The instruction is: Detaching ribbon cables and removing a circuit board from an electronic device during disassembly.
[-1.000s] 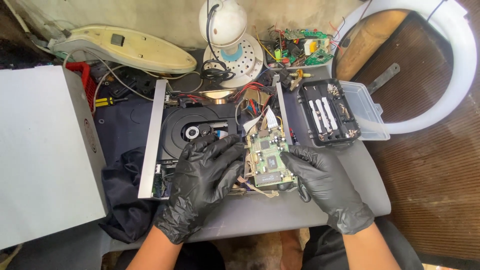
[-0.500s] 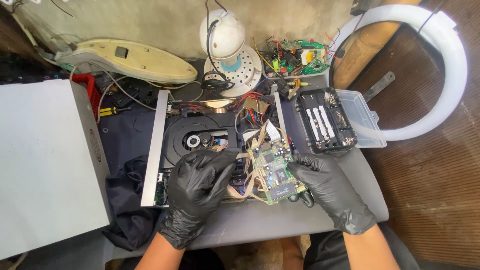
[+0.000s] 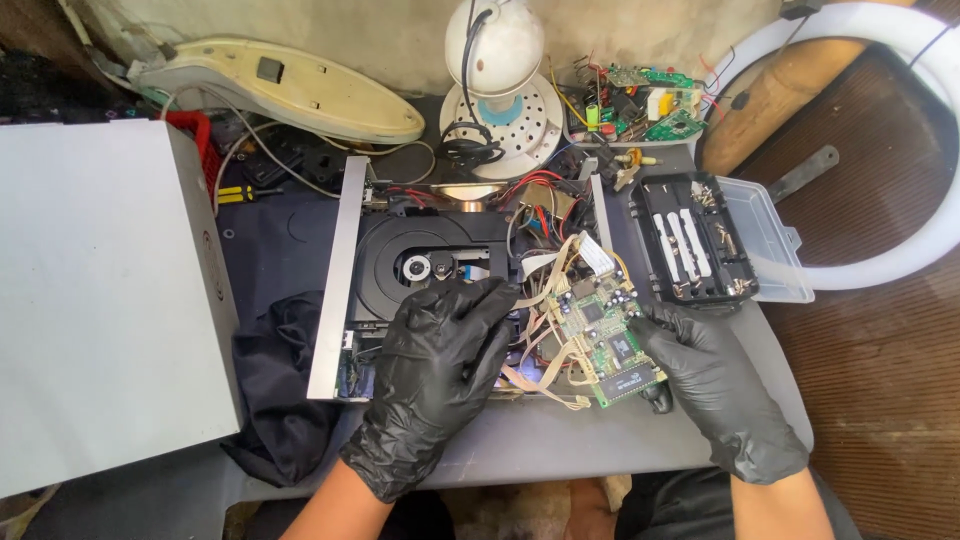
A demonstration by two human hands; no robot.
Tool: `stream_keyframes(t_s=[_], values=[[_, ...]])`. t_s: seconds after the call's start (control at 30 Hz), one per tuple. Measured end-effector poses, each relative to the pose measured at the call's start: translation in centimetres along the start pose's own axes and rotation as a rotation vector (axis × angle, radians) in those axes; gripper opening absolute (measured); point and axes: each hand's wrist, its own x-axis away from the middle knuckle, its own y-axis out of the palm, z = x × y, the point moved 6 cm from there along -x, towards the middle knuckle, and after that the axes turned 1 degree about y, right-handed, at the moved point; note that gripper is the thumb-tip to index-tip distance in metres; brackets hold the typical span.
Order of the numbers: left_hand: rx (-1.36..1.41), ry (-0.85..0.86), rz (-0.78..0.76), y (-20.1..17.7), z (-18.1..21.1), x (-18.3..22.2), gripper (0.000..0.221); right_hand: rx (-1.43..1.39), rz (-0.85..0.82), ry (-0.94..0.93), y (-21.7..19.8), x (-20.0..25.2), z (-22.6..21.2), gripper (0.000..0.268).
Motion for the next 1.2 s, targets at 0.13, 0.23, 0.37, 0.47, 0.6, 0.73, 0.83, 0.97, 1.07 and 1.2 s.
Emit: stream_keyframes(t_s=[0.13, 0.23, 0.37, 0.47, 0.6, 0.73, 0.83, 0.97, 1.07, 1.2], values=[[0.048, -0.001, 0.002, -0.3, 0.4, 0.2, 0.028, -0.052, -0.104, -0.041, -0.5, -1.0, 1.8, 0.024], [0.011, -0.047, 0.066, -0.3, 0.1, 0.9, 0.028, -0.085, -0.117, -0.010, -0.3, -1.0, 1.3, 0.026], [0.121, -0.144, 0.205, -1.6, -0.1, 0.5, 0.019, -0.023, -0.093, -0.135, -0.4, -2.6, 1.7, 0.032], [0.047, -0.133, 0.218, -1.8, -0.5, 0.9, 0.024, -0.148, -0.045, 0.061, 1.2, -0.9, -0.2, 0.038], [-0.016, -0.132, 0.289, -1.7, -0.8, 1.4, 0.019, -0.151, -0.023, -0.009, 0.1, -2.4, 1.8, 0.042], [-0.009, -0.139, 0.257, -1.4, -0.5, 1.2, 0.024, -0.151, -0.005, 0.014, 0.3, -1.2, 1.3, 0.029], [-0.064, -0.118, 0.233, -1.3, -0.3, 0.7, 0.023, -0.142, 0.025, -0.028, 0.2, -1.6, 2.3, 0.026], [-0.093, -0.090, 0.189, -1.0, -0.1, 0.4, 0.022, -0.046, 0.020, -0.112, 0.6, -1.0, 1.8, 0.017], [-0.088, -0.030, 0.126, -0.2, -0.4, 0.5, 0.032, -0.033, -0.031, -0.238, -0.2, -2.4, 3.0, 0.025], [-0.182, -0.040, 0.014, 0.3, -0.8, 0.1, 0.038, -0.065, -0.050, -0.092, -0.4, -1.9, 2.9, 0.019]])
